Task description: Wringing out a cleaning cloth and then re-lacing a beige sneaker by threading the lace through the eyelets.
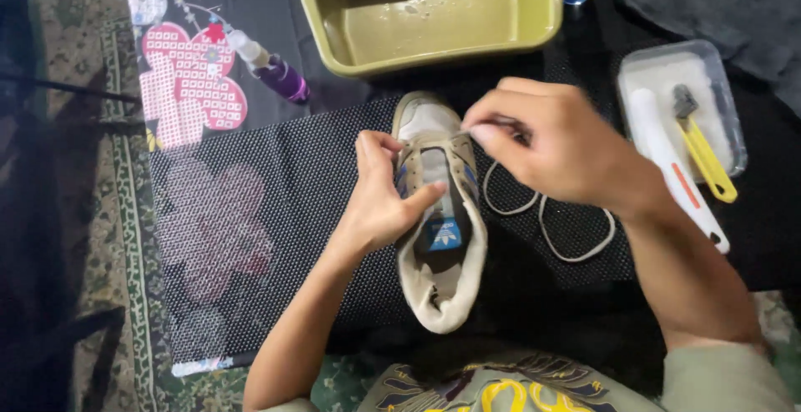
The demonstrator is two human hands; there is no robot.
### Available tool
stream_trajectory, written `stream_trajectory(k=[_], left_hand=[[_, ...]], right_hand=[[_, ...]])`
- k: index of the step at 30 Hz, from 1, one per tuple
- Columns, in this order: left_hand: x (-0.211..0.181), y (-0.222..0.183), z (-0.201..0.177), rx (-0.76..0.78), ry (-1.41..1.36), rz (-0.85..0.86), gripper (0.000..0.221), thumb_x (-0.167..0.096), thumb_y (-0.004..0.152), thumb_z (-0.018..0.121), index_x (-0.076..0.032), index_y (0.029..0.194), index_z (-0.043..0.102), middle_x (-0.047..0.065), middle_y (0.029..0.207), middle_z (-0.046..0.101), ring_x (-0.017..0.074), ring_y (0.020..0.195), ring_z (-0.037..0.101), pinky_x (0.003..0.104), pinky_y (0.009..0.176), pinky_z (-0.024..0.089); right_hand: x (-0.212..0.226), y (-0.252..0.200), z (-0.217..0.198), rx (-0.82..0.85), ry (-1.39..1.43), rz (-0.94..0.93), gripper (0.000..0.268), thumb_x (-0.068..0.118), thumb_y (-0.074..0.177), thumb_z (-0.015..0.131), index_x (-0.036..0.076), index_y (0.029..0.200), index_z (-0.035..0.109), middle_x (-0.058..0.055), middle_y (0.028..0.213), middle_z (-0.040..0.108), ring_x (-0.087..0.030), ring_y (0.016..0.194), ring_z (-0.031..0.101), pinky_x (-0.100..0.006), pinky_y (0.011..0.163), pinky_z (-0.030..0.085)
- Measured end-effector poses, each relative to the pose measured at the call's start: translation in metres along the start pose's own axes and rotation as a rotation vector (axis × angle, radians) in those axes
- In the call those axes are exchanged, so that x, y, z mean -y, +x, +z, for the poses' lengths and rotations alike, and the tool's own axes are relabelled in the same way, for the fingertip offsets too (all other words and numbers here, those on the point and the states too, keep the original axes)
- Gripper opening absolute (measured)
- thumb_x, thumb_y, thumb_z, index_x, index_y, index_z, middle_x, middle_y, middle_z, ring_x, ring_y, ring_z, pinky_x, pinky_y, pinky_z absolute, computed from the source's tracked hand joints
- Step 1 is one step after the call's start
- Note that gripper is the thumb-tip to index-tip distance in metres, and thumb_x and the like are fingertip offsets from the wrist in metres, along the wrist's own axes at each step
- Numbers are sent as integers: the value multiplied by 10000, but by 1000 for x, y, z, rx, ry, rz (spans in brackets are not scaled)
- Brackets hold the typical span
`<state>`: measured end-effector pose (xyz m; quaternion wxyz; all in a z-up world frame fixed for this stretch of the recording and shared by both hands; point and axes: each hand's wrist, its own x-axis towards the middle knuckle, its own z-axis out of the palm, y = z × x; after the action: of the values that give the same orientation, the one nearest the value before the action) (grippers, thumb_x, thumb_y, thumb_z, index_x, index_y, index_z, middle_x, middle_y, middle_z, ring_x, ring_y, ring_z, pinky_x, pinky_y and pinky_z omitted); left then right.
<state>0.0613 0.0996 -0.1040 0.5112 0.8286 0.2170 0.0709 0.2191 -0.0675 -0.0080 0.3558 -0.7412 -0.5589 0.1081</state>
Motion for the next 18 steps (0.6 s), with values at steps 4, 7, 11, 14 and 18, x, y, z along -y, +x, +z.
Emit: stream_trajectory(k=[4, 7, 11, 14, 18], left_hand=[[12, 5, 12, -157, -93, 77, 513, -337, 749, 746, -95, 1055, 412, 36, 1059, 395, 173, 978, 408, 330, 909, 402], [9, 6, 15, -211, -137, 69, 461, -287, 693, 704, -102, 994, 407, 22, 1012, 375, 163, 916, 376, 307, 839, 392], [8, 6, 17, -234, -187, 27, 444, -241, 652, 670, -104, 971, 392, 15, 1006, 347, 166, 927, 346, 298, 860, 381], [5, 7, 17, -239, -194, 0, 456, -248, 640, 666, -100, 974, 393, 18, 1012, 342, 168, 930, 348, 297, 857, 390], [2, 6, 16, -220, -216, -34, 455, -246, 651, 660, -98, 983, 388, 17, 1022, 330, 167, 937, 346, 291, 858, 398]], right_hand=[[-9, 41, 30, 61, 80, -31, 77, 75, 983, 652, 38, 966, 717, -52, 836, 609, -163, 725, 560, -308, 719, 451], [-21, 59, 42, 141, 60, -30, 162, 62, 899, 621, 76, 970, 766, -56, 899, 673, -192, 787, 639, -318, 728, 471], [-35, 67, 51, 234, 23, -128, 197, 41, 888, 620, 103, 1004, 767, -73, 922, 625, -225, 856, 613, -351, 766, 475], [-39, 68, 55, 246, -3, -200, 181, 34, 895, 620, 80, 1009, 754, -85, 942, 614, -244, 898, 596, -369, 787, 478], [-41, 67, 57, 243, -114, -274, 144, 48, 922, 642, 101, 1017, 736, -66, 958, 588, -246, 937, 579, -385, 733, 515]])
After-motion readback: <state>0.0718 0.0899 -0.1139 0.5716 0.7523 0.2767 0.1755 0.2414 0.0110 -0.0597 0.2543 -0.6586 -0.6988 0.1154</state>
